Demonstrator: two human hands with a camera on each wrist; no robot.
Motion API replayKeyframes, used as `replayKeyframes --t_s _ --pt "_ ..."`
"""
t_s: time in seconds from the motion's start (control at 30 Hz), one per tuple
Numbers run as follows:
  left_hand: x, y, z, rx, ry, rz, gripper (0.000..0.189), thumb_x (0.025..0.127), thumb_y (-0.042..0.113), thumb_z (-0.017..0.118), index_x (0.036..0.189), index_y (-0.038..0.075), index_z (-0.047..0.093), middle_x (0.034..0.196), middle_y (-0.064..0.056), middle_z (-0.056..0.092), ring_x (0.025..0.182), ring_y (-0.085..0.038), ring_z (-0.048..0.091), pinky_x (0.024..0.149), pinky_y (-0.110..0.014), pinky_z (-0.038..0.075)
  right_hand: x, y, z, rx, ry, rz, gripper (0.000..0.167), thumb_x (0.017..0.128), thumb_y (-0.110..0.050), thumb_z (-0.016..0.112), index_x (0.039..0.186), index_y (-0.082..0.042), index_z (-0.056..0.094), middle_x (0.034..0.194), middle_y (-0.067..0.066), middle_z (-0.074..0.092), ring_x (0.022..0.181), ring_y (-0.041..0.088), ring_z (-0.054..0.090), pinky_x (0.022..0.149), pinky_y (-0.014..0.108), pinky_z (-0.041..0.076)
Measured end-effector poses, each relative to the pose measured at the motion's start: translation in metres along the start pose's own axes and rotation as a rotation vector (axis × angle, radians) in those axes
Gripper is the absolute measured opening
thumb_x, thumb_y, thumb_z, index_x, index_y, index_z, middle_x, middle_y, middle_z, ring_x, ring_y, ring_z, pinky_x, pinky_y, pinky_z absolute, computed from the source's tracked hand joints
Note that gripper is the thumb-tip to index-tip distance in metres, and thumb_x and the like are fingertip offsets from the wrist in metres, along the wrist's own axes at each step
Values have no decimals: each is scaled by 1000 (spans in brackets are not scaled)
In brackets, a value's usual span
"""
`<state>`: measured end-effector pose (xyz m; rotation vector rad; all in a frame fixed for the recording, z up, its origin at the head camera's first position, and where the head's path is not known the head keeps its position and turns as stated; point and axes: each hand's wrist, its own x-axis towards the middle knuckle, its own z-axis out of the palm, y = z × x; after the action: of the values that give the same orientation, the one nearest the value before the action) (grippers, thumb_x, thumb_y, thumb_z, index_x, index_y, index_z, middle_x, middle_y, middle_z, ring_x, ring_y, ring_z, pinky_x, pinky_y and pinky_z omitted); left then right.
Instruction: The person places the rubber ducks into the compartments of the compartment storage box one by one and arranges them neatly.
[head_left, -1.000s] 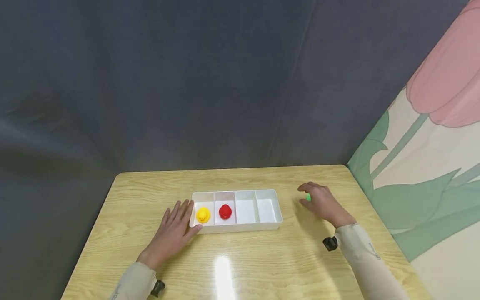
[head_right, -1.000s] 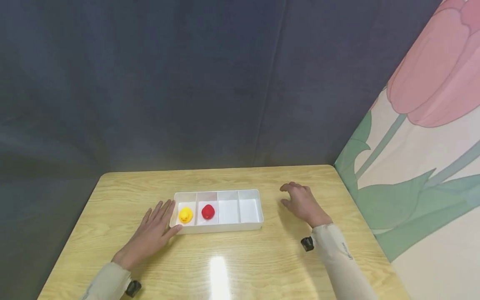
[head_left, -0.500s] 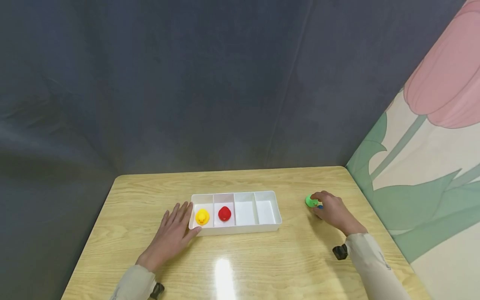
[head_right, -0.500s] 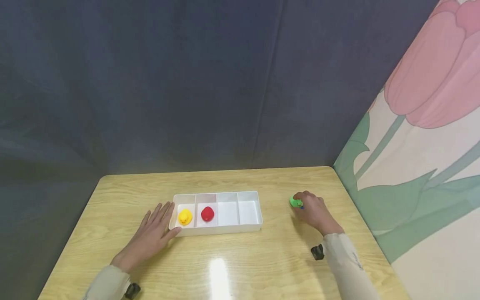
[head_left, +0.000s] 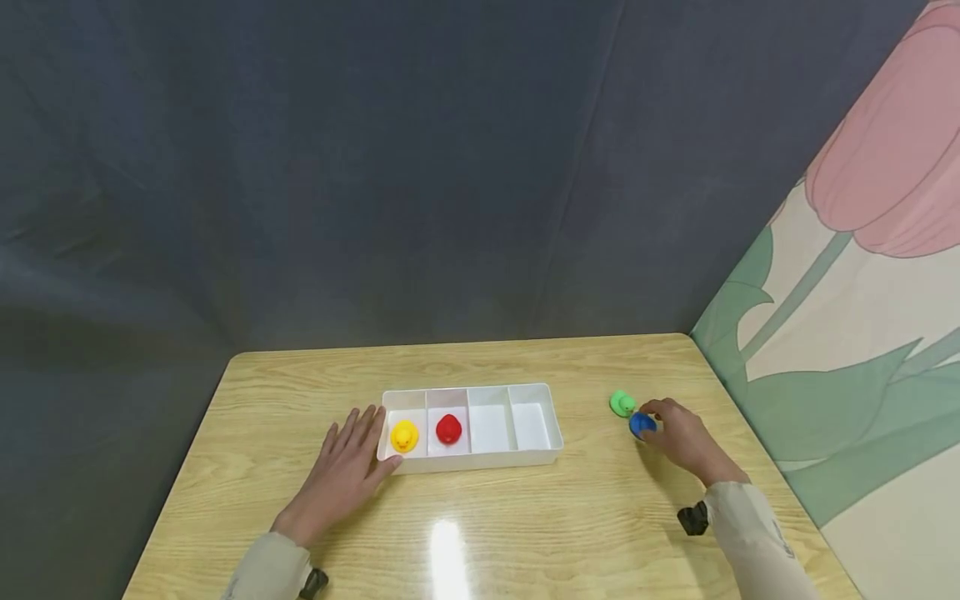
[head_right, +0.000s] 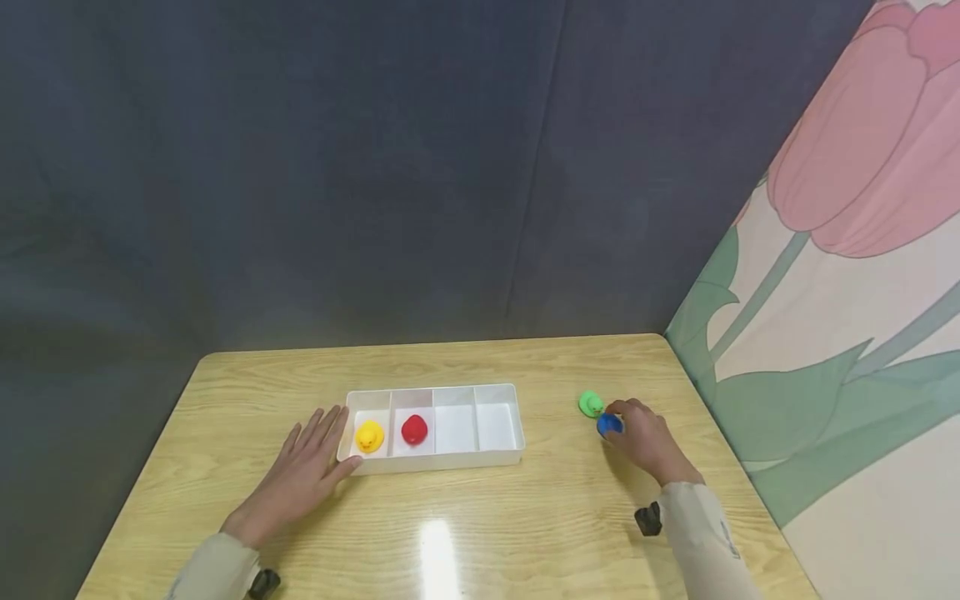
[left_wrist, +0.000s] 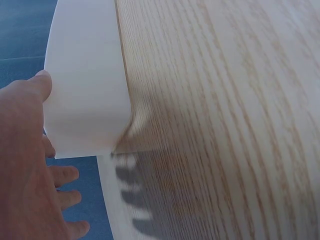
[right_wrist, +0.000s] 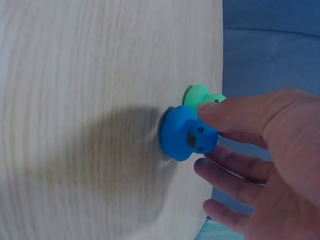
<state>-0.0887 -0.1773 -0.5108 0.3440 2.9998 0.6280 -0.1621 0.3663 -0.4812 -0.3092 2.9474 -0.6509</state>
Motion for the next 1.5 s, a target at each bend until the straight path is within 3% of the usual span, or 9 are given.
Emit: replayKeyframes --t_s 0.47,0.87,1.27,1.5 --pt "-1 -2 1 1 12 0 88 108 62 48 171 7 20 178 -19 25 166 -47 19 132 -72 15 0 7 5 59 -40 36 35 97 -1 71 128 14 63 123 37 64 112 56 68 89 59 63" --pt "-1 -2 2 3 19 2 88 108 63 48 171 8 20 177 -19 26 165 -46 20 131 -72 17 0 9 7 85 -56 34 39 97 -2 72 131 16 64 115 32 67 98 40 72 83 51 65" --pt "-1 -1 3 -8 21 9 87 108 61 49 171 7 20 177 -19 26 165 -47 20 132 -72 15 1 10 8 97 -43 102 34 98 -8 75 120 16 63 112 30 68 94 35 72 75 43 64" --pt "-1 -1 3 -4 23 7 88 108 62 48 171 8 19 177 -19 26 165 -46 20 131 -72 17 2 11 10 105 -49 135 30 98 -13 76 110 12 63 101 24 74 82 22 71 69 37 60"
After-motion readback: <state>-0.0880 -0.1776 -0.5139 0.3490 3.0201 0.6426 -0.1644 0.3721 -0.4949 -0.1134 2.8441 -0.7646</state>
